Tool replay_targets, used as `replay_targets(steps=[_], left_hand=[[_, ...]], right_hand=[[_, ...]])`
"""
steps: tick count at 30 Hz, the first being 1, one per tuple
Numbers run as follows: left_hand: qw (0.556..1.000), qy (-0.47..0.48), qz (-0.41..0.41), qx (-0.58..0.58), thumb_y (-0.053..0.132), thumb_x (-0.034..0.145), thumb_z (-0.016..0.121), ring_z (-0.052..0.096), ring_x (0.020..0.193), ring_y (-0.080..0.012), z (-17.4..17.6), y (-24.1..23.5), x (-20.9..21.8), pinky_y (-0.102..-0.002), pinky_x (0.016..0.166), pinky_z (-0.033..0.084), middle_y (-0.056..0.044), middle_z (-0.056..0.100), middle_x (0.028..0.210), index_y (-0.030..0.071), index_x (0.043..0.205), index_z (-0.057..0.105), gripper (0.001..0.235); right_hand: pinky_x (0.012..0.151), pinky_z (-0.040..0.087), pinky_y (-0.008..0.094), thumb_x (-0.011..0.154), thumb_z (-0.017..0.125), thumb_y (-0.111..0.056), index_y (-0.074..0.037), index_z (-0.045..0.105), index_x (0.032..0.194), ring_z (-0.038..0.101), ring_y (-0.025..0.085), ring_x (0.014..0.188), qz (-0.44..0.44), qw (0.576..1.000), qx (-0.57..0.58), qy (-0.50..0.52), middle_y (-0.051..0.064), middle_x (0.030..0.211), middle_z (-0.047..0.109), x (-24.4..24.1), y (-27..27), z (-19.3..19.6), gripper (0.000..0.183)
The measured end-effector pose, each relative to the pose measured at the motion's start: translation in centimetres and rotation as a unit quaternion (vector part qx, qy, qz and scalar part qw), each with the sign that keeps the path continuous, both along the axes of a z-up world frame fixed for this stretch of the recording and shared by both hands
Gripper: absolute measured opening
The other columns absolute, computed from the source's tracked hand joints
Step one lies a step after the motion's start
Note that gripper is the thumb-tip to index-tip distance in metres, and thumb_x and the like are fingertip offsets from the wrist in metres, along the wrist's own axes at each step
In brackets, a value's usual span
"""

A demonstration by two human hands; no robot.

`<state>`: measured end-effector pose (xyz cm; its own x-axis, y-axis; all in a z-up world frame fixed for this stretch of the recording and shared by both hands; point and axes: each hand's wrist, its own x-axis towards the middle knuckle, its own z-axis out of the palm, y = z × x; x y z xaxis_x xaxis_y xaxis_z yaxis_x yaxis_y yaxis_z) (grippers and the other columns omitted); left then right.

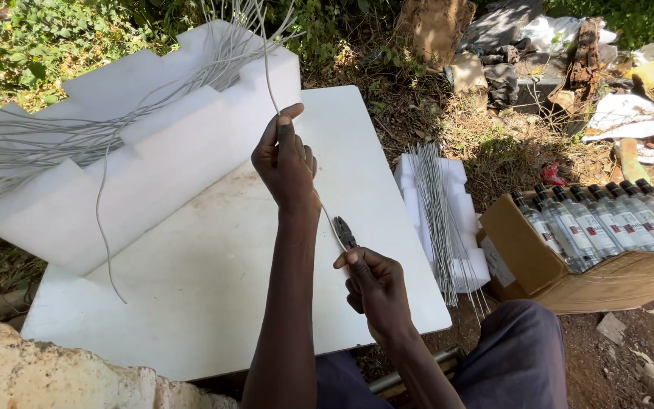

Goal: The person sits outdoors at a white table and uses red-handled pliers to cut a long, thin metal wire into shorter segments. They repeatedly measure the wire against the table edge, cut it, and place the pieces into a cardboard box containing small bottles.

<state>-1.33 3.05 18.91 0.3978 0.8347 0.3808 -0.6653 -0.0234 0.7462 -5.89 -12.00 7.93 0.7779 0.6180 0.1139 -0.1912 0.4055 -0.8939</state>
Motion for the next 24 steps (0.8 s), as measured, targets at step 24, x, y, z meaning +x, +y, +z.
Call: replay_targets(steps=[24], left_hand=[[0.987, -0.065, -0.097, -0.11, 0.021, 0.107, 0.04, 0.029, 0.037, -0.0074, -7.9, -2.8, -5.9, -0.019, 0.038, 0.024, 0.003, 0.029, 0.053, 0.002, 0.118, 0.06, 0.029]], right_hand=[[0.041, 0.029, 0.024, 0.095, 0.063, -0.018, -0.007, 0.066, 0.063, 0.029, 0.01, 0.036, -0.062, 0.925, -0.157, -0.342, 0.007, 0.034, 0.044, 3.3, -1.8, -3.0, 0.034]])
